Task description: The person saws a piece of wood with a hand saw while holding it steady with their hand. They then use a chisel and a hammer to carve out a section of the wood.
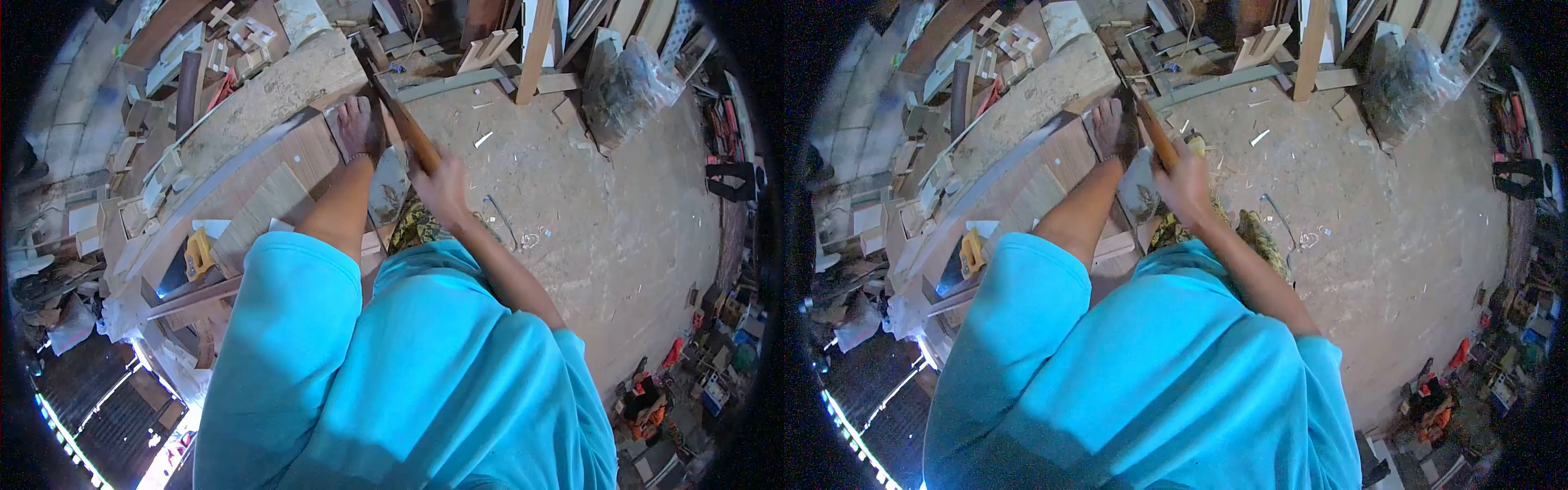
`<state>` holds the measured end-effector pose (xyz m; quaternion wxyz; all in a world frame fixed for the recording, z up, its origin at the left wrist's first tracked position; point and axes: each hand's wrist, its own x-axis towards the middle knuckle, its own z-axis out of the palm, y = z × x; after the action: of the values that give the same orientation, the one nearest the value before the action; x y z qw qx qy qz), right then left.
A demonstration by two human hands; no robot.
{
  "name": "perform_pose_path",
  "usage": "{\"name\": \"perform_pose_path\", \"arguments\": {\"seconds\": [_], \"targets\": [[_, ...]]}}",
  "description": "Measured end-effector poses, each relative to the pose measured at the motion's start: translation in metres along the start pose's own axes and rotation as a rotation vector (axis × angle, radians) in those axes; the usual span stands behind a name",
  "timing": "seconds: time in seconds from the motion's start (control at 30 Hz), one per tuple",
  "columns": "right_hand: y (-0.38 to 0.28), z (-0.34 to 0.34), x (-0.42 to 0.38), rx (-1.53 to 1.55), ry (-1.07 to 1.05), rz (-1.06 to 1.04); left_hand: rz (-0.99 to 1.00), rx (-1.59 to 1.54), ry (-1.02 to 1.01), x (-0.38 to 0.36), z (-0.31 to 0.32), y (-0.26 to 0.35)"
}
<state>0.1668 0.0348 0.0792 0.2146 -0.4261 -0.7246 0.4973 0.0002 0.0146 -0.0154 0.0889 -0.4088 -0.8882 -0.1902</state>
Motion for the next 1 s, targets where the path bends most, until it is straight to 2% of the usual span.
{"name": "perform_pose_path", "arguments": {"seconds": [0.03,0.1,0.13,0.2,0.27,0.33,0.43,0.47,0.5,0.57,0.63,0.67,0.77,0.8,0.87,0.93,0.97,1.0], "targets": [[-0.005,0.009,0.011,-0.016,-0.005,-0.037,0.001,0.008,0.008,-0.001,0.001,-0.001],[-0.015,0.015,0.013,0.060,0.068,-0.106,0.088,0.121,-0.107,0.003,0.000,-0.004],[-0.017,0.008,0.011,0.057,0.036,-0.036,0.033,-0.056,0.017,0.000,-0.010,0.001],[-0.015,0.001,0.011,0.059,0.020,0.028,0.056,-0.004,-0.029,0.002,0.001,-0.001],[-0.010,0.006,0.011,0.030,0.000,-0.077,0.084,0.066,-0.076,0.006,0.011,-0.010],[-0.011,-0.002,-0.002,0.003,0.001,-0.096,0.092,0.047,0.006,0.001,0.015,-0.013],[-0.002,-0.019,-0.027,-0.035,0.011,-0.088,-0.019,0.081,-0.069,0.007,0.015,-0.009],[-0.007,-0.024,-0.033,-0.051,0.026,-0.139,-0.007,0.103,0.072,0.003,0.010,-0.002],[-0.010,-0.026,-0.037,-0.063,0.042,-0.185,-0.005,0.107,0.074,0.006,0.015,-0.007],[-0.007,-0.024,-0.038,-0.033,0.027,-0.148,0.001,0.188,0.048,0.004,0.029,-0.014],[-0.018,-0.024,-0.028,0.017,0.005,0.010,0.003,0.107,0.085,0.003,0.021,-0.009],[-0.013,-0.014,-0.022,0.009,-0.014,0.020,0.015,0.030,0.128,0.000,0.014,-0.005],[0.001,0.019,0.003,-0.031,-0.018,-0.080,0.029,-0.035,0.084,0.001,0.002,0.000],[0.000,0.021,0.002,-0.006,-0.031,-0.058,0.022,-0.032,0.020,0.001,0.000,0.000],[-0.003,0.013,0.012,0.012,-0.028,-0.062,0.025,-0.034,0.025,0.005,0.002,0.001],[-0.022,-0.005,0.014,0.095,-0.093,0.101,0.050,-0.029,0.007,-0.003,0.006,-0.002],[-0.020,-0.005,0.013,0.109,-0.071,0.092,0.084,0.031,-0.013,-0.001,0.008,-0.005],[-0.018,-0.004,0.008,-0.013,-0.014,-0.044,0.115,0.091,-0.037,0.003,0.006,-0.005]]}}
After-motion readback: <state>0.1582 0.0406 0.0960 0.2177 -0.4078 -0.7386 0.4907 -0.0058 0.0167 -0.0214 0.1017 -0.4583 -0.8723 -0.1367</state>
